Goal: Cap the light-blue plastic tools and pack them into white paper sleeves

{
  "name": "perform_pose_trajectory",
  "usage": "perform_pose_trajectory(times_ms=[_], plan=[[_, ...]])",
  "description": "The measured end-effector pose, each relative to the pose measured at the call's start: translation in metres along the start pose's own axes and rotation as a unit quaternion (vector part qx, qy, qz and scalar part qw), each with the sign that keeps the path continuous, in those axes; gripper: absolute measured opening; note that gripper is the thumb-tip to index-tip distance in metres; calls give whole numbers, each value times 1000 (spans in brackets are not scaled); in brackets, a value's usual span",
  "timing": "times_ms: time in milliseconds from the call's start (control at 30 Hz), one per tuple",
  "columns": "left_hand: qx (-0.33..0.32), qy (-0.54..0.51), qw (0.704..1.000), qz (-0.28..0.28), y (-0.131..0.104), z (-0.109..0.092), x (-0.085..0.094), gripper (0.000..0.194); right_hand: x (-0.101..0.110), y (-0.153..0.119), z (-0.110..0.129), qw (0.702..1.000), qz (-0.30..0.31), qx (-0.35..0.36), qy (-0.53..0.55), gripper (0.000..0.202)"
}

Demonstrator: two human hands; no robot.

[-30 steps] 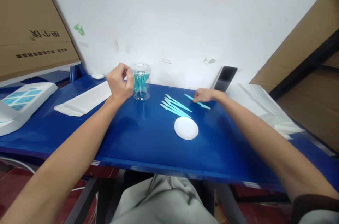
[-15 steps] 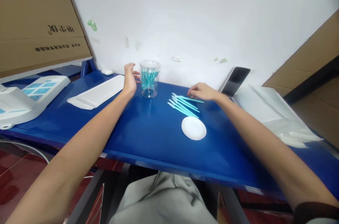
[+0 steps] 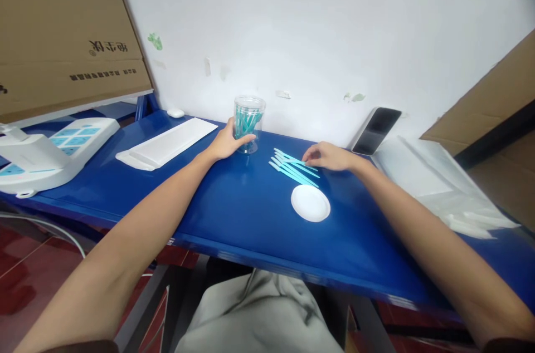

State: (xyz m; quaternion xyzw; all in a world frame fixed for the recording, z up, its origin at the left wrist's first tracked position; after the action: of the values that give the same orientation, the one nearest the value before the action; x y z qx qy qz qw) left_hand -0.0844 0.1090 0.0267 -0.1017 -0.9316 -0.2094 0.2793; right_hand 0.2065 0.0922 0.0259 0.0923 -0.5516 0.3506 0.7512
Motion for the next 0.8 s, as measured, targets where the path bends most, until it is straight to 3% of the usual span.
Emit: perform_pose_trajectory(times_ms=[167, 500, 800], plan=[[18, 21, 1000, 3, 1, 1, -5, 82, 7, 3, 0, 996, -71, -5, -51, 24], [19, 24, 999, 9, 3, 3, -6, 78, 21, 33, -21, 979, -168, -113, -24, 37], [24, 5, 1000, 9, 2, 1, -5, 78, 8, 32, 5, 985, -158, -39, -51, 32]])
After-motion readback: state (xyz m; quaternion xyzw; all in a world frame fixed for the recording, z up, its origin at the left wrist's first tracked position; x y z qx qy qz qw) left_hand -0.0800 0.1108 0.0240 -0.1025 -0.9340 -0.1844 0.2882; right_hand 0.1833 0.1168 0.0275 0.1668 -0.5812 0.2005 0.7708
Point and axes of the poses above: each hand's wrist, its own y-axis towards the middle knuckle, its own x-axis out of the back of the hand, z = x × y, the point moved 9 cm from there along y, towards the middle knuckle, and after that the axes turned 11 degrees about z, right-handed, at the moved point
